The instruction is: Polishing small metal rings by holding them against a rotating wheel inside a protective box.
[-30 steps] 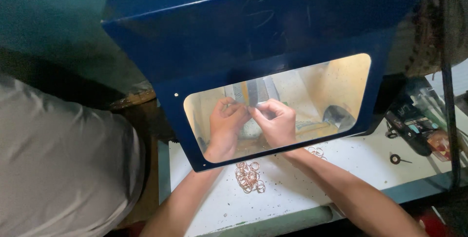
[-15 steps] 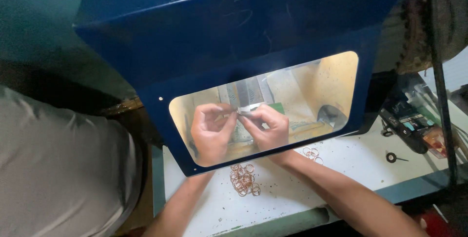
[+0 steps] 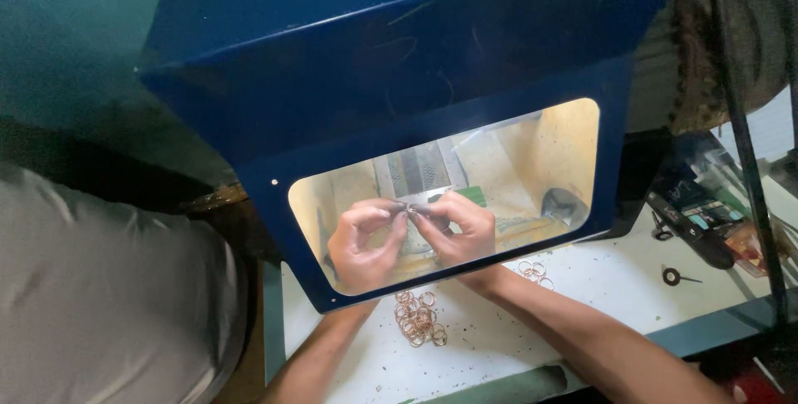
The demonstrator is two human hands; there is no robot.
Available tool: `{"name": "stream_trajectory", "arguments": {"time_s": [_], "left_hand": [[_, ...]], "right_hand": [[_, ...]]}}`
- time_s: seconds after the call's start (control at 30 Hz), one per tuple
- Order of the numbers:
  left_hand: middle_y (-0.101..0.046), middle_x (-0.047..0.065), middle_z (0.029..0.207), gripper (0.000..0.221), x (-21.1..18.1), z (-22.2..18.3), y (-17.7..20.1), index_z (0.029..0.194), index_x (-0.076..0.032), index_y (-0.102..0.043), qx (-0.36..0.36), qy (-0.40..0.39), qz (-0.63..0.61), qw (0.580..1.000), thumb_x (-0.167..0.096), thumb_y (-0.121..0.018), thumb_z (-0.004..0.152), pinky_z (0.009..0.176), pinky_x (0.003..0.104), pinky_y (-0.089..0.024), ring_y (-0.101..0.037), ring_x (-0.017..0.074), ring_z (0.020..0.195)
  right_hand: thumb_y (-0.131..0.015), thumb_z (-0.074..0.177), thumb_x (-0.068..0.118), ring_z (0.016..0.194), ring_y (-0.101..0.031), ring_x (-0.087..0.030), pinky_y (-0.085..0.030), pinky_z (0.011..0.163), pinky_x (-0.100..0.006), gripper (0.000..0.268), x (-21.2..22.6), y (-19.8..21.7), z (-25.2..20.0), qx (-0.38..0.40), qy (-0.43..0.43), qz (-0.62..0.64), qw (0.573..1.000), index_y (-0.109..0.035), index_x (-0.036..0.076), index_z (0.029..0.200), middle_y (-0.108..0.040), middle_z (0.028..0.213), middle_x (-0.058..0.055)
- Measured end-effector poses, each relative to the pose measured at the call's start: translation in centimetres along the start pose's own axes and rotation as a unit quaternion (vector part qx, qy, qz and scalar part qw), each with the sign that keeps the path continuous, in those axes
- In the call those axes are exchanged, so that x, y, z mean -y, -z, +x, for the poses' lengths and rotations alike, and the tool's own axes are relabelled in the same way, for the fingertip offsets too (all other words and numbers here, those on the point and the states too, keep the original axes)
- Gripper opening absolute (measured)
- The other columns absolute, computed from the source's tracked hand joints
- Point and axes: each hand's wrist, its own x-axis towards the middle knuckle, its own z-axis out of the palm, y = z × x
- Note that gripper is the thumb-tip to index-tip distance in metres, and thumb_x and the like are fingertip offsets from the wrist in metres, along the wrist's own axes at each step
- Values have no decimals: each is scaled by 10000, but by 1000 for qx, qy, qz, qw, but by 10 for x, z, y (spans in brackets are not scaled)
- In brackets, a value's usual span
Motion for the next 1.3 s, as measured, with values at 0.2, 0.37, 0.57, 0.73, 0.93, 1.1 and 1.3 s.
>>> {"name": "stream_trajectory", "arguments": {"time_s": [0.2,0.37,0.57,0.73,0.93,1.1,1.3], "left_hand": [[-754,164,863,271,3,-4,-5,885,-19,-620,-5,-2,12,1000,90,-837,767,664,332,-678,-779,221,737],[-753,161,856,285,11,-10,-13,908,3,-629,-55,133,-18,989,60,-857,746,661,319,-670,-735,184,762],[-731,125,892,292,41,-10,-11,971,-23,-579,-63,268,-54,960,57,-799,796,686,290,-644,-669,134,813],[-737,116,884,324,49,-7,-11,999,-50,-597,-75,329,-90,937,35,-828,788,700,295,-649,-690,125,788],[-729,135,891,318,50,-7,-10,1029,-34,-582,-81,408,-166,894,26,-811,817,724,321,-649,-714,162,779],[-716,137,931,309,64,-11,-7,1091,-25,-570,-72,457,-208,862,-8,-779,864,819,414,-647,-732,210,840],[-716,164,933,282,63,-10,-5,1075,-6,-569,-74,467,-245,847,8,-767,875,842,463,-646,-747,253,855]], "right_hand": [[-769,892,41,558,-571,-143,-485,534,-286,29,-5,4,1,17,-26,-5,1000,-790,25,903,-608,605,-76],[-770,898,83,670,-585,-99,-499,602,-281,62,-27,2,-6,21,-127,-4,992,-807,52,937,-648,673,-83],[-800,867,113,727,-559,-70,-511,654,-270,85,-43,-1,-10,7,-251,10,968,-828,62,930,-690,703,-46],[-792,858,132,666,-534,-52,-496,597,-245,65,-44,-2,-10,13,-234,-10,972,-839,92,879,-674,651,1],[-830,830,131,578,-583,-103,-492,560,-266,29,-41,-3,-7,9,-118,-101,988,-820,106,818,-652,616,-52],[-835,834,132,515,-575,-170,-478,531,-258,115,-30,-9,-6,-10,-2,-170,985,-768,135,742,-588,582,-30],[-874,817,138,484,-571,-142,-465,511,-238,168,-26,-16,-6,-21,23,-187,982,-758,152,697,-569,528,8]]}}
